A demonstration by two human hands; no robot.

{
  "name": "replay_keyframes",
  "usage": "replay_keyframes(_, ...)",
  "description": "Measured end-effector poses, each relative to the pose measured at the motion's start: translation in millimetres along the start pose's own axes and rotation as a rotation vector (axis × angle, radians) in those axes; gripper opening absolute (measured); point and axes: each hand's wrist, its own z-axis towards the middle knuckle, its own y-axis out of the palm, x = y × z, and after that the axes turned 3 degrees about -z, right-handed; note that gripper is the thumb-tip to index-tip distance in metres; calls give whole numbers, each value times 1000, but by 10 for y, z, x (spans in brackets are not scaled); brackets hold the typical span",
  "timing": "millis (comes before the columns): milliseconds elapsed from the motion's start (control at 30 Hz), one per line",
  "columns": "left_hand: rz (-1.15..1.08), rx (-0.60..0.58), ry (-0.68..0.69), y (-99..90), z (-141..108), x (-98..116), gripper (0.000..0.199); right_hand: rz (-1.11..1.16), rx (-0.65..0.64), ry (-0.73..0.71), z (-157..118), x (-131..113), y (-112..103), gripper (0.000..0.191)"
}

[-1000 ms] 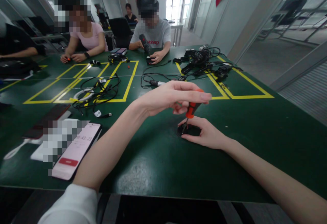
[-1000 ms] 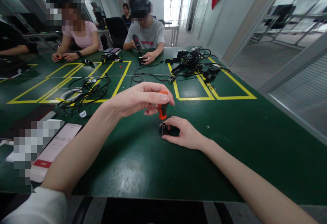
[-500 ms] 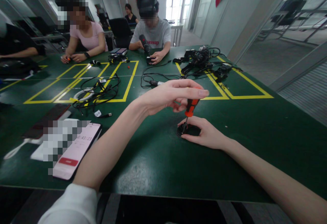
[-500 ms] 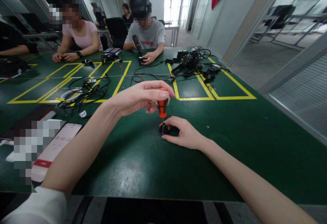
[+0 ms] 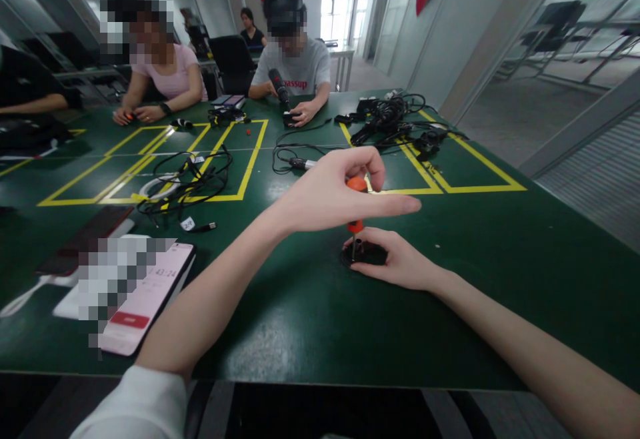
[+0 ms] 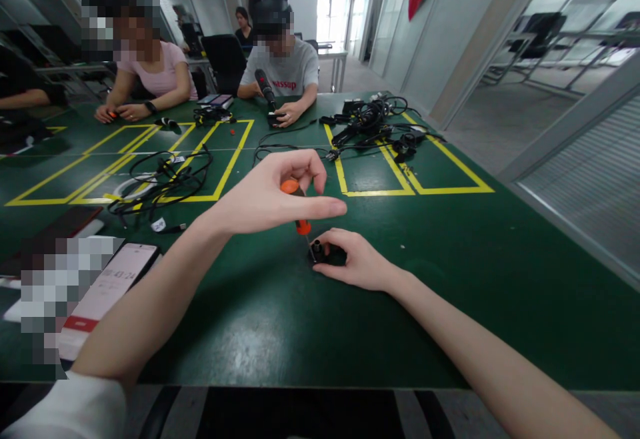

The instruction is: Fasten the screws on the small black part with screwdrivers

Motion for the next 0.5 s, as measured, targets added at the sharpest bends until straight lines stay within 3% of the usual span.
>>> replay_keyframes(100, 376, 179, 129, 70, -24, 10, 35, -27, -2, -1, 1, 6, 2, 25)
replay_keyframes(167, 598, 199, 172, 107, -43, 20, 33, -42, 4, -10, -2, 14, 11, 25)
replay_keyframes(233, 723, 150, 209, 127, -70, 46, 25, -51, 19, -23, -8, 23, 28, 25)
replay_keyframes(333, 704, 62, 250, 122, -122, 106, 12, -69, 59, -25, -18, 32, 55, 21)
replay_keyframes(500, 701, -59, 308, 91, -172, 137, 36, -65, 64, -23, -16, 27, 60, 19)
